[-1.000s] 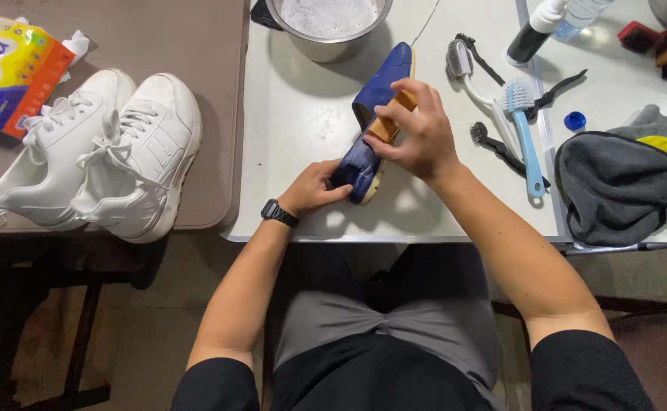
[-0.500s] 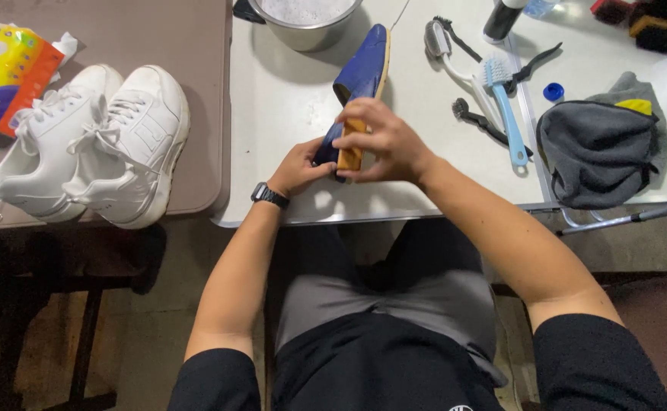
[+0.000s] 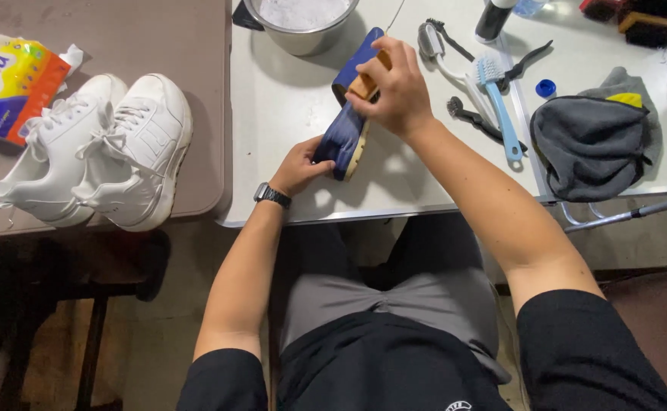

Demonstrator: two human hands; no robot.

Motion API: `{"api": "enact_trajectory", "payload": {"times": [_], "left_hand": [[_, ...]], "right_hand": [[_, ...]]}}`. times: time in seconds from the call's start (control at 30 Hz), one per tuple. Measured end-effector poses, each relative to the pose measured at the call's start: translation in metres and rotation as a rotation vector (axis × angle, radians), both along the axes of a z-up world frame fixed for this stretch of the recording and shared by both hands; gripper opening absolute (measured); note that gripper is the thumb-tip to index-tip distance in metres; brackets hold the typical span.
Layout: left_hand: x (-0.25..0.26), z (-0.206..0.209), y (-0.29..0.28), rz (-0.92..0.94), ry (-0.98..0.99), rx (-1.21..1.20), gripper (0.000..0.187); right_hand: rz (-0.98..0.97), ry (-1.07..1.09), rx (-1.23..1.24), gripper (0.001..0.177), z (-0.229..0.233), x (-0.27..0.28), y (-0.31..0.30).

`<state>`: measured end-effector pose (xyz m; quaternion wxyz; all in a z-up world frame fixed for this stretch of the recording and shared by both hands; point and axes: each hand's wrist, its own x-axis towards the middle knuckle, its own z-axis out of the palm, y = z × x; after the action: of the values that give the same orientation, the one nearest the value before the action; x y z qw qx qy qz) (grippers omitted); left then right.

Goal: Cleaning a blue shoe by applying foam and scrubbing with a brush at a service counter.

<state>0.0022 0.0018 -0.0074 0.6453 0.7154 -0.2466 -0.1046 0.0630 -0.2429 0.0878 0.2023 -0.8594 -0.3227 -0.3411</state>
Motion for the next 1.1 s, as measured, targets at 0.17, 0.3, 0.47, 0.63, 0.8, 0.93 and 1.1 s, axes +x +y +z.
{"api": "enact_trajectory", "payload": {"times": [0.17, 0.3, 0.47, 0.63, 0.8, 0.93, 1.1], "left_hand": [[0.003, -0.018, 0.003, 0.098, -0.06, -0.027, 0.045], [-0.009, 0.006, -0.004, 0.104, -0.072, -0.058, 0.047], [-0.002, -0.007, 0.0, 0.11, -0.074, -0.022, 0.048], [-0.027, 0.024, -0.003, 0.068, -0.051, -0.002, 0.044], [-0.049, 0.029, -0.001, -0.035, 0.015, -0.032, 0.033], [-0.05, 0.025, -0.001, -0.06, 0.037, -0.043, 0.03], [-0.035, 0.029, 0.004, -0.082, 0.11, 0.01, 0.025]], "right_hand": [[0.49, -0.124, 0.048, 0.039, -0.023, -0.003, 0.022], [0.025, -0.155, 0.084, 0.04, -0.02, 0.039, -0.012], [0.38, -0.064, 0.013, 0.043, -0.009, -0.021, 0.02], [0.139, -0.14, 0.007, 0.041, -0.005, -0.009, -0.016], [0.425, 0.01, 0.058, 0.042, -0.008, -0.094, 0.0], [0.231, -0.147, 0.06, 0.043, -0.021, -0.048, -0.019], [0.252, -0.004, 0.084, 0.04, -0.011, -0.085, 0.007]]}}
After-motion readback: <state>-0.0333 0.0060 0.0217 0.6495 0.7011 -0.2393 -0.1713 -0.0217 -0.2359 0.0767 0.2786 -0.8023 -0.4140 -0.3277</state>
